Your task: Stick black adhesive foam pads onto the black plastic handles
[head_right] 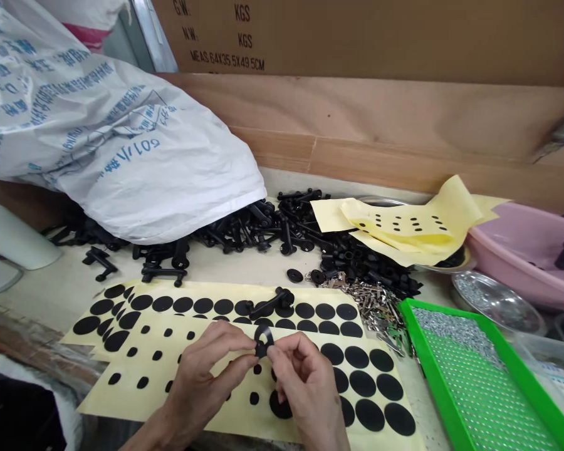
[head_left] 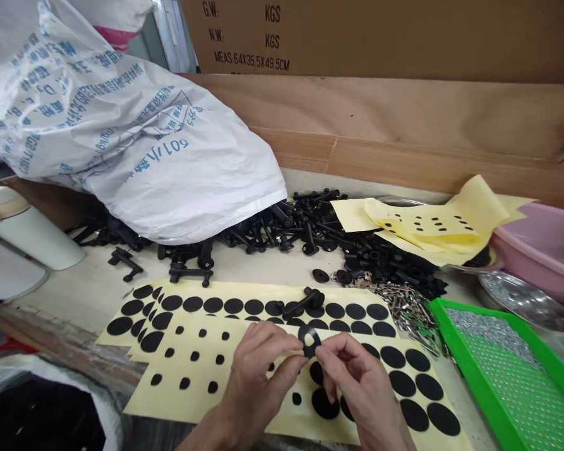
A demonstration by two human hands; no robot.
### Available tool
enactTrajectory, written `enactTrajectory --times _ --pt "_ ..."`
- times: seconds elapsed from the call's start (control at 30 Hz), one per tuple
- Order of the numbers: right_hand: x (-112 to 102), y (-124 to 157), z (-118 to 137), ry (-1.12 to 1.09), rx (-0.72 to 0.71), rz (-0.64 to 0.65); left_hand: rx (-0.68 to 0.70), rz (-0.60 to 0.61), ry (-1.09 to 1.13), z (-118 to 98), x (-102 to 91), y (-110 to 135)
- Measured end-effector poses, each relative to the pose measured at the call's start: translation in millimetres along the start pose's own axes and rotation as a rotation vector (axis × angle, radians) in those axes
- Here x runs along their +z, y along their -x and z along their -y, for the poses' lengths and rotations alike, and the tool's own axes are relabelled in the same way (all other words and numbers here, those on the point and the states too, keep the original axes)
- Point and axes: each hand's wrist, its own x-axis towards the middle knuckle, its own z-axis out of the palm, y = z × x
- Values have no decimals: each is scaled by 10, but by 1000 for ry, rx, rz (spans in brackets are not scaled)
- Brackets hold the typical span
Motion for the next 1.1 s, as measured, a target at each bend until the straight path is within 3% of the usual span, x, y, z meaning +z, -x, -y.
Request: enactTrajectory --times 0.1,0.2,0.33,0.43,0.53,0.63,0.77,0.83,1.0,1.1 --pt "4 8 -41 292 -259 -129 -180 40 32 114 -206 68" --pt "92 4 -83 561 -606 -93 -264 -22 -52 251 -440 130" --pt "306 -44 -181 940 -1032 -50 -100 -77 -209 365 -582 214" --pt "429 -74 -282 1115 -1139 42 41 46 -356 399 -551 319" --pt "464 -69 -332 1132 -1138 176 81 210 -459 407 -497 433" --pt "432 -13 -257 1108 -1039 263 116 290 -538 390 -494 499" --pt "279 101 -58 960 -909 359 102 319 -541 389 -562 517" --pt "153 141 -15 833 -756 412 57 277 -449 411 -591 516" --pt "-18 169 -76 547 -475 140 -164 140 -90 379 -567 438" --pt "112 186 -85 412 -455 163 -238 102 87 264 -509 349"
